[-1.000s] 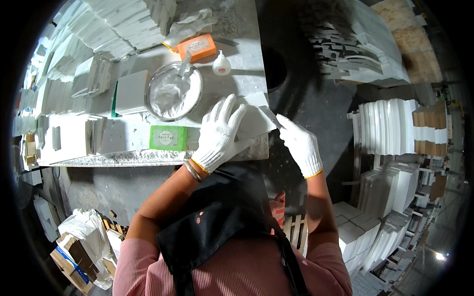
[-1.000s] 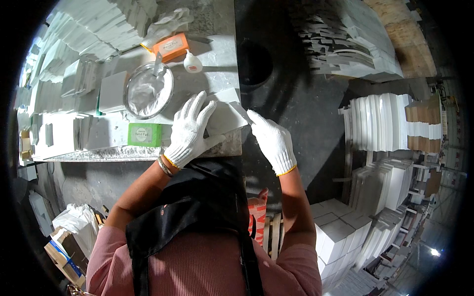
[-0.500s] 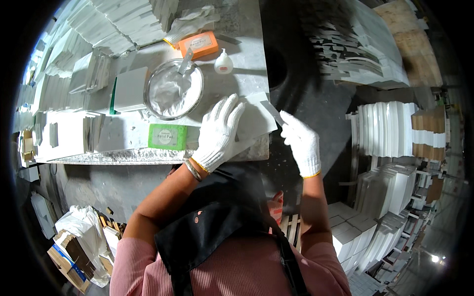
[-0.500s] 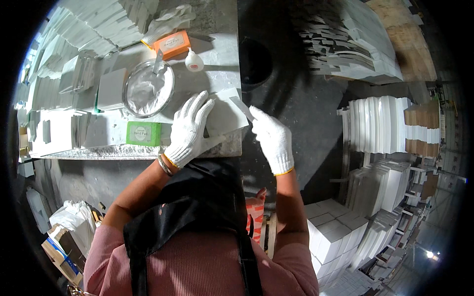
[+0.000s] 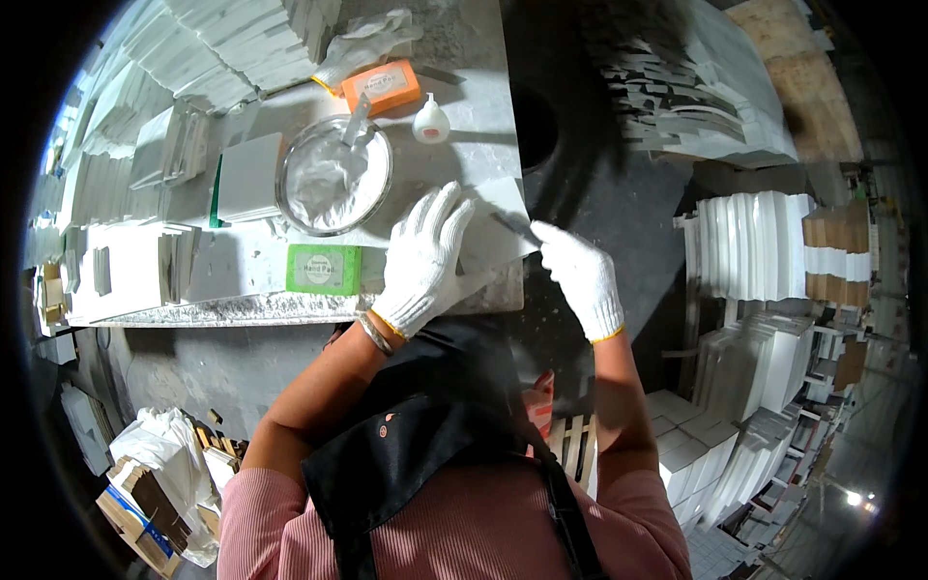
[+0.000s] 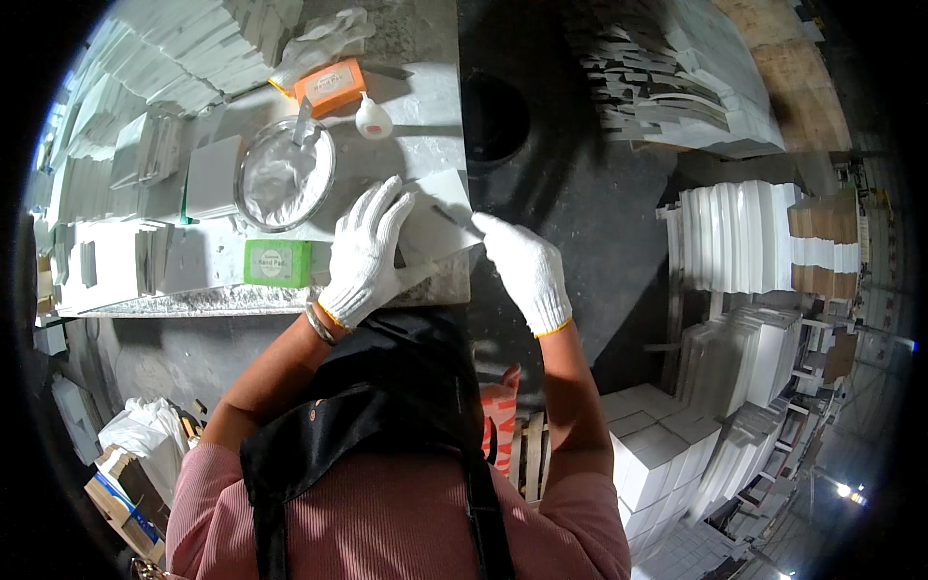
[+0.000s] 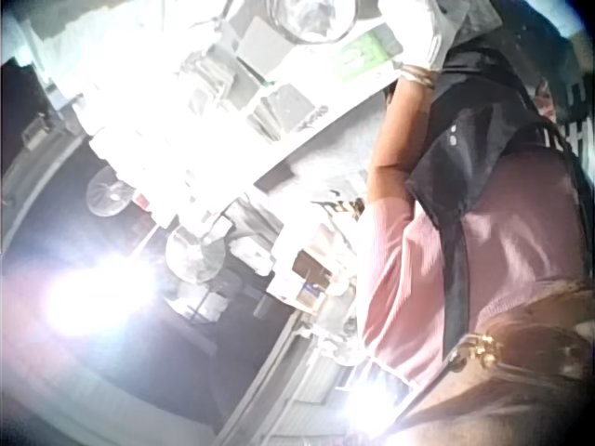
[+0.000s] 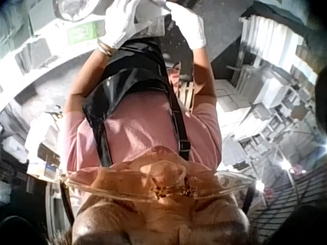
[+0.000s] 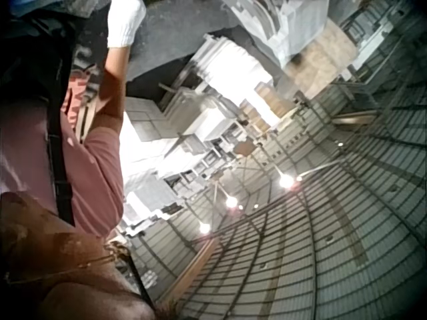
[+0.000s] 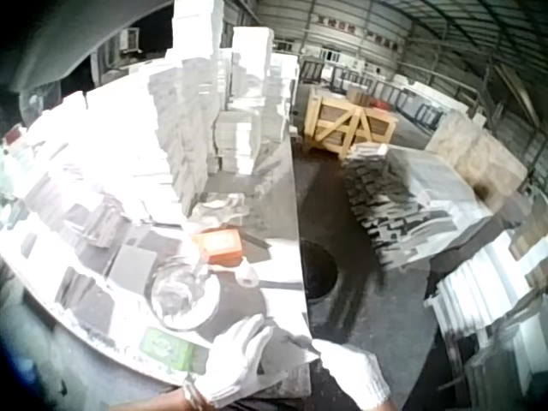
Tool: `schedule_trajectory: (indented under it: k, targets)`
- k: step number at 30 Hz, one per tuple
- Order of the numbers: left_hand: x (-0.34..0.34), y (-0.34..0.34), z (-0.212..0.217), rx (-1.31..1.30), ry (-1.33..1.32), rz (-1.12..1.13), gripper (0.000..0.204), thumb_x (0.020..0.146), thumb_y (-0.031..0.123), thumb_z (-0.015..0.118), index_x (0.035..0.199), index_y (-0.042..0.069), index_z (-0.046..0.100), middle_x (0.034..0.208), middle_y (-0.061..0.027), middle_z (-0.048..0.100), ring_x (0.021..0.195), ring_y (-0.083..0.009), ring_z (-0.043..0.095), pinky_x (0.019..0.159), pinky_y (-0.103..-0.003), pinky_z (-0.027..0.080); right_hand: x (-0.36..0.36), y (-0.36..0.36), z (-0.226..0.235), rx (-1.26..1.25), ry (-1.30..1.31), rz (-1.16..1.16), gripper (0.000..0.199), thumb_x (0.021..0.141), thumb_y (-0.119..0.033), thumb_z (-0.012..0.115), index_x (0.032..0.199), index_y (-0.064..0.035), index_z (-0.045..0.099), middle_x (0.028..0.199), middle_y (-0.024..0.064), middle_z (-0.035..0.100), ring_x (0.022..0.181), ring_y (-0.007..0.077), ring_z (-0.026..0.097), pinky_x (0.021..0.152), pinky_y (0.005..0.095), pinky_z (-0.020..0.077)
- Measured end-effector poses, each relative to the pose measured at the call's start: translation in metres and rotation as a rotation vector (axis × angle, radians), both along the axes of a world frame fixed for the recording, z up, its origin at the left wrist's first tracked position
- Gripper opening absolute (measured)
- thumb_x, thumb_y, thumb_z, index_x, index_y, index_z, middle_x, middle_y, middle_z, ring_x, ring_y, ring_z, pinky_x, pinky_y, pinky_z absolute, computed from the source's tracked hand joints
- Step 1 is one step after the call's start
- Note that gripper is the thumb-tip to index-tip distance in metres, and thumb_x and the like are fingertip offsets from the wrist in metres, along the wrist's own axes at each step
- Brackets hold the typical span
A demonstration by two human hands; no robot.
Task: The person applies a white paste to the edges of white rectangular tiles using a small spatula, then smooths the edges with a green block. The person repeats this process on multiple tiles, stacking the finished ones on the table.
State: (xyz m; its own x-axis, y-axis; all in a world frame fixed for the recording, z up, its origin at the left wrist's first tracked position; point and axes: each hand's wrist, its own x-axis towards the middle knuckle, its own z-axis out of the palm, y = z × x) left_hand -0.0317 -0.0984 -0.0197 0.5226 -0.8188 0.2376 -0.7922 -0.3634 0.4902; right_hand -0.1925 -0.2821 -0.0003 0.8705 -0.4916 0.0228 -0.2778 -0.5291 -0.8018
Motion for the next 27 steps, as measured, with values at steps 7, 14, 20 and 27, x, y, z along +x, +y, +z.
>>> schedule_trajectory:
  k: [7,14,20,27]
  targets:
    - [0.000,0.000,-0.006,0.008,-0.034,-0.018,0.086,0.067,0.044,0.083,0.137,0.006,0.051,0.148,-0.0181,0.044,0.134,-0.0381,0.043,0.107,-0.051,0.038,-0.003,0.029,0.007,-0.102,0.004,0.102,0.030,0.091,-0.005,0.063,0.120,-0.0089,0.070,0.101,0.0101,0.074,0.080,0.0212,0.070,0.070,0.0298,0.0557]
    - [-0.001,-0.011,0.008,0.119,-0.016,-0.001,0.095,0.063,0.043,0.086,0.141,0.006,0.047,0.150,-0.0178,0.040,0.137,-0.0385,0.039,0.109,-0.052,0.035,-0.025,0.006,0.011,0.494,-0.058,-0.415,0.040,0.093,-0.012,0.065,0.133,-0.0080,0.063,0.093,0.0065,0.072,0.072,0.0071,0.063,0.061,0.0210,0.0482]
    - [0.010,-0.010,0.015,0.098,0.027,-0.050,0.090,0.062,0.042,0.086,0.139,0.010,0.051,0.145,-0.0189,0.044,0.134,-0.0396,0.042,0.108,-0.052,0.036,-0.012,0.018,0.002,0.368,-0.053,-0.369,0.035,0.093,-0.008,0.063,0.127,-0.0017,0.065,0.092,0.0065,0.071,0.072,0.0087,0.063,0.063,0.0225,0.0503]
    - [0.011,0.016,0.010,0.075,0.008,-0.009,0.080,0.065,0.042,0.085,0.134,0.012,0.058,0.145,-0.0208,0.044,0.131,-0.0413,0.044,0.103,-0.052,0.041,0.003,0.042,-0.002,-0.258,-0.059,-0.182,0.027,0.090,-0.012,0.067,0.117,-0.0074,0.069,0.100,0.0155,0.072,0.081,0.0270,0.071,0.072,0.0342,0.0557]
